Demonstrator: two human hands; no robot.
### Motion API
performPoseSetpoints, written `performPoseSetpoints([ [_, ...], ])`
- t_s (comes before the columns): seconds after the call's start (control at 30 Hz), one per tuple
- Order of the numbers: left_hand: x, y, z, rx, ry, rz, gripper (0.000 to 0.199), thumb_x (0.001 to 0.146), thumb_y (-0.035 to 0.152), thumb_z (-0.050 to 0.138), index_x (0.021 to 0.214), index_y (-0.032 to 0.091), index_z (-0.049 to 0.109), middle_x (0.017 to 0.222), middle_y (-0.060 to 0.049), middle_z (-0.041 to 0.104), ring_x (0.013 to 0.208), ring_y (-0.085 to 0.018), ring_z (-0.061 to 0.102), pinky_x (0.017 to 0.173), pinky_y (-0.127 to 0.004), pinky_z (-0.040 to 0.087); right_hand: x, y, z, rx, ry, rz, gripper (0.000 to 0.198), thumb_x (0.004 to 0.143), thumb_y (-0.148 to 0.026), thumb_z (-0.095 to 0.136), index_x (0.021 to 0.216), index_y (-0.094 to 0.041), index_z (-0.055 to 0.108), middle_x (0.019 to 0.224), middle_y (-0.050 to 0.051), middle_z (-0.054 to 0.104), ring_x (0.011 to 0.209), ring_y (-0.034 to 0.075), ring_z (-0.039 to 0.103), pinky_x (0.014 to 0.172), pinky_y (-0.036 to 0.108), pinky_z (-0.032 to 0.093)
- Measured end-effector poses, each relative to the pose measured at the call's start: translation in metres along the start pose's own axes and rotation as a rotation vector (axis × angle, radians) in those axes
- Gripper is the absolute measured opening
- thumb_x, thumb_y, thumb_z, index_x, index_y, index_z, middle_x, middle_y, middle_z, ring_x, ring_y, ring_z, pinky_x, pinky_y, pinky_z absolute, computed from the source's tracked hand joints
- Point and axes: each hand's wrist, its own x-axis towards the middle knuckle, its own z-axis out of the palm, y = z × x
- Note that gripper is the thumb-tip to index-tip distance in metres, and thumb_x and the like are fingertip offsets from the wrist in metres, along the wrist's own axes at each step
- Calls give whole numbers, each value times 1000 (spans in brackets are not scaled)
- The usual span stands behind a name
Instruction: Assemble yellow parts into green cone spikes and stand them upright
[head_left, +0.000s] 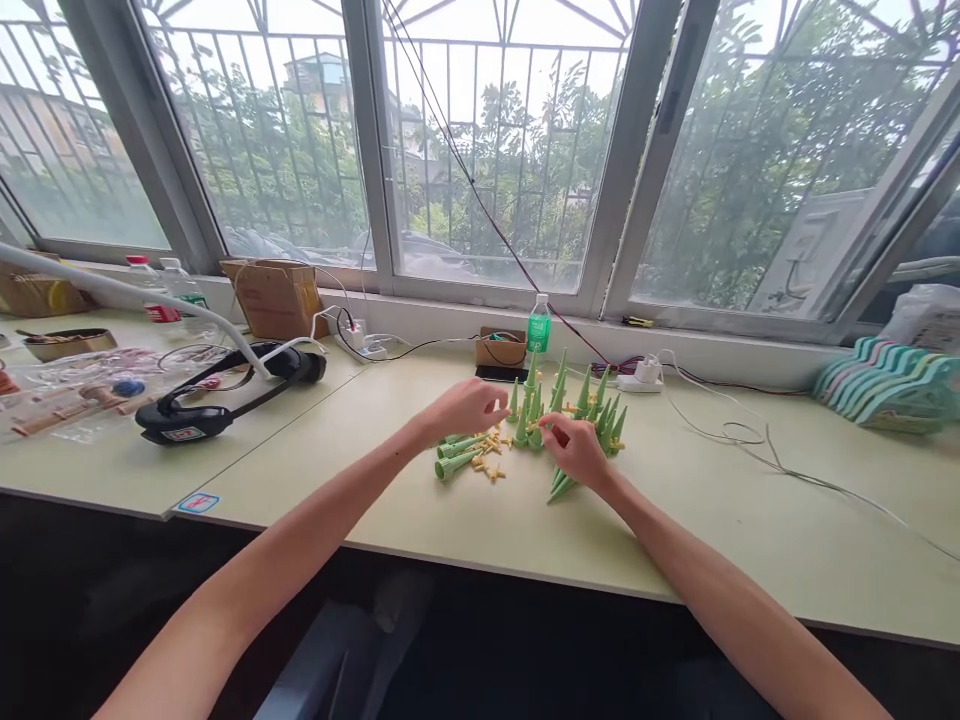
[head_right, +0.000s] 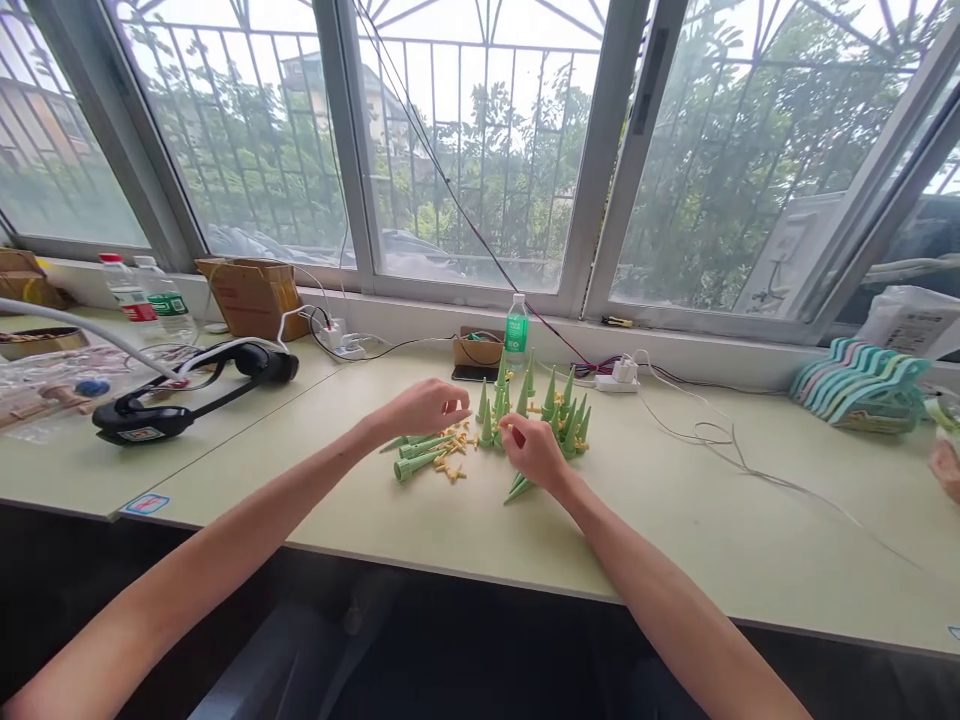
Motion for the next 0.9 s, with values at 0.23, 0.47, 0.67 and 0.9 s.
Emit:
performPoseSetpoints([
  [0.23,-8,-75,7,-61,-166,-333,37,83,51,53,88,19,72,86,-8,73,73,-18,64,60,-24,42,0,1,2,31,-6,11,18,87,-25,49,84,-17,64,48,-7,36,44,10,33,51,23,33],
  [0.47,-19,-78,30,-107,-159,-269,43,82,57,52,84,20,74,78,-6,71,68,-17,61,61,-24,43,2,-3,0,35,9,12,18,88,-25,49,81,-16,63,47,-7,38,44,9,33,50,23,33],
  [0.67,-22,-71,33,-135,-107,-251,41,82,55,52,78,19,73,71,-5,68,63,-16,58,58,-24,41,1,-1,3,38,-17,3,18,88,-25,49,84,-17,64,49,-6,41,44,9,35,51,23,34],
  [0.9,-20,-65,43,-148,-33,-234,42,81,54,52,74,19,73,64,-4,65,59,-15,53,57,-25,40,1,-3,4,25,-64,7,16,86,-23,50,84,-17,65,49,-6,41,45,10,37,53,22,35],
])
